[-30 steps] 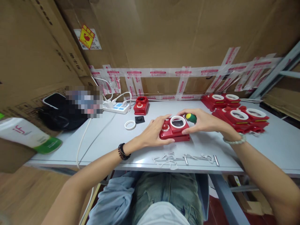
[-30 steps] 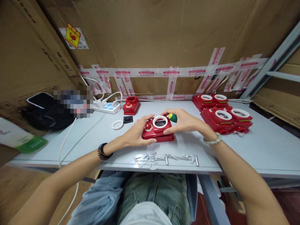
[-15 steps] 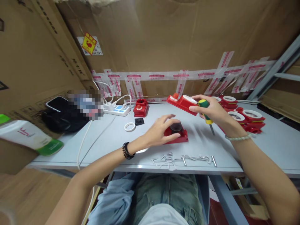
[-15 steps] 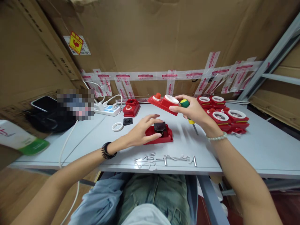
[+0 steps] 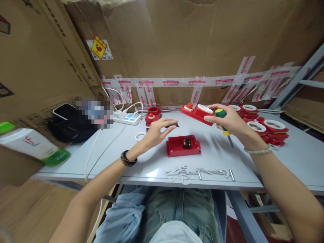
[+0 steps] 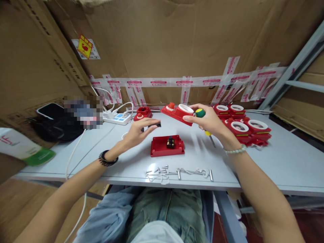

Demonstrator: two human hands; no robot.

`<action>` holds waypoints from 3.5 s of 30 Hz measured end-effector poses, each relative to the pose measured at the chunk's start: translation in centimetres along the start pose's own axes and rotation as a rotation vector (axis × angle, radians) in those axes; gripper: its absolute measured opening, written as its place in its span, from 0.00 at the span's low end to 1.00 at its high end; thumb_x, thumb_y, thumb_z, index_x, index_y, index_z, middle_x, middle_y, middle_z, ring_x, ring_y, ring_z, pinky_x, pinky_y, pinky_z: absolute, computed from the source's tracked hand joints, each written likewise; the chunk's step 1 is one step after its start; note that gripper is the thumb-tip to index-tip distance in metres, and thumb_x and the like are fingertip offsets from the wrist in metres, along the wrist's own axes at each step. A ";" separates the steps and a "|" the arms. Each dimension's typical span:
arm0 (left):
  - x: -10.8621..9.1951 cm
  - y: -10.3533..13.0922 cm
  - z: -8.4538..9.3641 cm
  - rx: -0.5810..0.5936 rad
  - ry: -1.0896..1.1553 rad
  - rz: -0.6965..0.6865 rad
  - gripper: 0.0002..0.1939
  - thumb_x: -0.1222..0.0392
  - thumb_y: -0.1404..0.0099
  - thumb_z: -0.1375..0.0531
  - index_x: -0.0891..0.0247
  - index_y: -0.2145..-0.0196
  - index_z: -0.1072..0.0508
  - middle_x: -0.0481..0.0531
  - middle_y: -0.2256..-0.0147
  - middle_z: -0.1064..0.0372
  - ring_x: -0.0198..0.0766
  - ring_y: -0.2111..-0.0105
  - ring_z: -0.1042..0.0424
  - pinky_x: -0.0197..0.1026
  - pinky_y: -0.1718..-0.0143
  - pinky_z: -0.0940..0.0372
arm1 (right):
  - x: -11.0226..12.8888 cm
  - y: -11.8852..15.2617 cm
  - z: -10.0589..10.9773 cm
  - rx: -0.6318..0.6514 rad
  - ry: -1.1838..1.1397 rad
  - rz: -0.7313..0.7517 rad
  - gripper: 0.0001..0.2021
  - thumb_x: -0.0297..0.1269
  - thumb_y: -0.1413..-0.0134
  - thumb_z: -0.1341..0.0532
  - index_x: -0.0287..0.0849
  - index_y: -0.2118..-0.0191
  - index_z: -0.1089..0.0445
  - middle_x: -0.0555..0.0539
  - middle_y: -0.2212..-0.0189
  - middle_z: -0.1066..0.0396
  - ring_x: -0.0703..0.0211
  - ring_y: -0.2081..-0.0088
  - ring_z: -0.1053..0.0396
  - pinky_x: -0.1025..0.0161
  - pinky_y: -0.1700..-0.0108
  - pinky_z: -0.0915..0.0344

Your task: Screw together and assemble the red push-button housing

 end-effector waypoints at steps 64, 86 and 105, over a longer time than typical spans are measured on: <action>-4.5 -1.4 -0.1 -0.069 0.273 -0.040 0.24 0.48 0.32 0.42 0.59 0.42 0.39 0.60 0.45 0.37 0.45 0.48 0.34 0.50 0.47 0.35 | 5.2 3.8 -4.5 0.017 0.022 0.520 0.42 0.42 0.66 0.25 0.45 0.42 0.40 0.42 0.49 0.28 0.49 0.48 0.29 0.53 0.47 0.31; -7.7 -0.5 0.2 -0.264 0.075 -0.392 0.21 0.42 0.27 0.56 0.58 0.45 0.44 0.54 0.59 0.42 0.41 0.59 0.37 0.45 0.66 0.35 | 5.6 4.6 -5.1 0.057 -0.023 0.544 0.33 0.54 0.58 0.30 0.43 0.48 0.33 0.45 0.60 0.25 0.54 0.61 0.26 0.57 0.57 0.28; -7.5 0.4 0.9 -0.312 0.030 -0.511 0.23 0.40 0.28 0.56 0.55 0.44 0.44 0.56 0.56 0.39 0.44 0.57 0.35 0.51 0.59 0.36 | 8.9 8.0 -4.9 -0.159 0.255 0.905 0.43 0.51 0.66 0.27 0.51 0.41 0.39 0.42 0.51 0.28 0.49 0.58 0.27 0.52 0.55 0.27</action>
Point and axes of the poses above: each hand's wrist, its own y-axis away from the middle knuckle, its own z-axis out of the back of the hand, x = y × z, the point moved 9 cm from there along -y, towards the middle knuckle
